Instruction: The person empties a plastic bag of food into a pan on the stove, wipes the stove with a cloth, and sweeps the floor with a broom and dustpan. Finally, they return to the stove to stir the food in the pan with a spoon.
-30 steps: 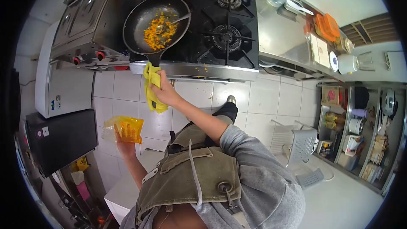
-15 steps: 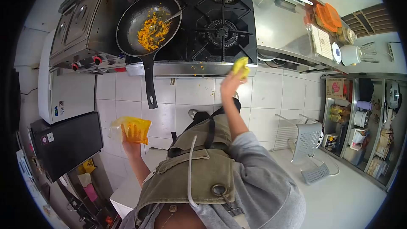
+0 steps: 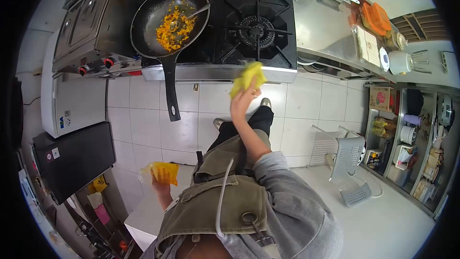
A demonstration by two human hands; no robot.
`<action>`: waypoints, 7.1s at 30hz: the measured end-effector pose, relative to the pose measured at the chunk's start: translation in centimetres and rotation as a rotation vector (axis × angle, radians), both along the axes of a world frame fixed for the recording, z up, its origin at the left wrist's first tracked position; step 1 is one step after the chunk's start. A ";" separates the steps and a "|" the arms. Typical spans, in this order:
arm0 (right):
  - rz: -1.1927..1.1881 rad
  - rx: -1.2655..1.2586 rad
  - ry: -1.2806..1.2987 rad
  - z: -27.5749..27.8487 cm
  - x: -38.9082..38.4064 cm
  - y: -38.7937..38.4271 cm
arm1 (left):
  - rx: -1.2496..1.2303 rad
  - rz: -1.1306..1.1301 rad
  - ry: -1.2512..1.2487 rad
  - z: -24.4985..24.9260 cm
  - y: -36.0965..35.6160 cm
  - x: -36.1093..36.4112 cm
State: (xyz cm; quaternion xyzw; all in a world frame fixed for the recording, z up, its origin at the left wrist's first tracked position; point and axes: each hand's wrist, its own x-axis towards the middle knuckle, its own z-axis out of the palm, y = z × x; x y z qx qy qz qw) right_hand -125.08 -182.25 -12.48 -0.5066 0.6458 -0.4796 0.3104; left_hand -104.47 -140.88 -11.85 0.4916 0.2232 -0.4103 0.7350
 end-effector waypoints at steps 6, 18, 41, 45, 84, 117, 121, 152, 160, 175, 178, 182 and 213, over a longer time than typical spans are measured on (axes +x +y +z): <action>1.534 0.030 0.187 -3.2 7.8 5.1 | 0.045 -0.019 0.094 -1.0 -2.2 0.7; 1.228 0.064 0.101 4.1 5.0 3.4 | 0.060 -0.125 0.009 0.2 -4.4 0.7; 0.439 0.378 0.035 -2.1 -0.8 -0.4 | -0.009 -0.080 -0.062 1.2 -5.2 -0.3; 1.404 0.297 -0.101 1.0 2.8 3.3 | 0.012 -0.096 -0.014 -0.1 -4.7 0.1; 0.383 -0.203 0.800 11.0 -29.3 -27.8 | -0.288 -0.571 0.038 10.4 -37.4 -23.0; 2.093 0.529 -0.225 25.4 17.6 15.3 | -0.239 0.224 -0.774 24.9 -3.5 2.1; 2.134 0.590 -0.245 25.1 23.0 18.0 | -0.251 0.393 -0.598 23.0 -1.7 7.1; 2.981 0.937 0.235 14.0 78.2 76.7 | 0.464 1.883 -0.327 5.8 46.5 36.7; 3.011 -0.092 0.706 2.8 96.7 91.6 | 0.257 2.163 0.318 -9.1 68.8 33.6; 3.019 -0.943 1.517 1.6 102.2 137.5 | -0.044 3.342 -0.030 -6.6 108.4 10.4; 3.191 -1.078 1.214 4.4 101.8 151.3 | 0.207 2.910 0.290 -12.5 107.1 16.3; 3.350 -1.151 0.999 5.0 99.4 168.7 | 0.135 2.410 0.580 -17.8 99.2 32.8; 2.501 1.065 0.372 -0.6 123.6 266.0 | 0.971 0.790 -0.211 -5.4 217.7 44.5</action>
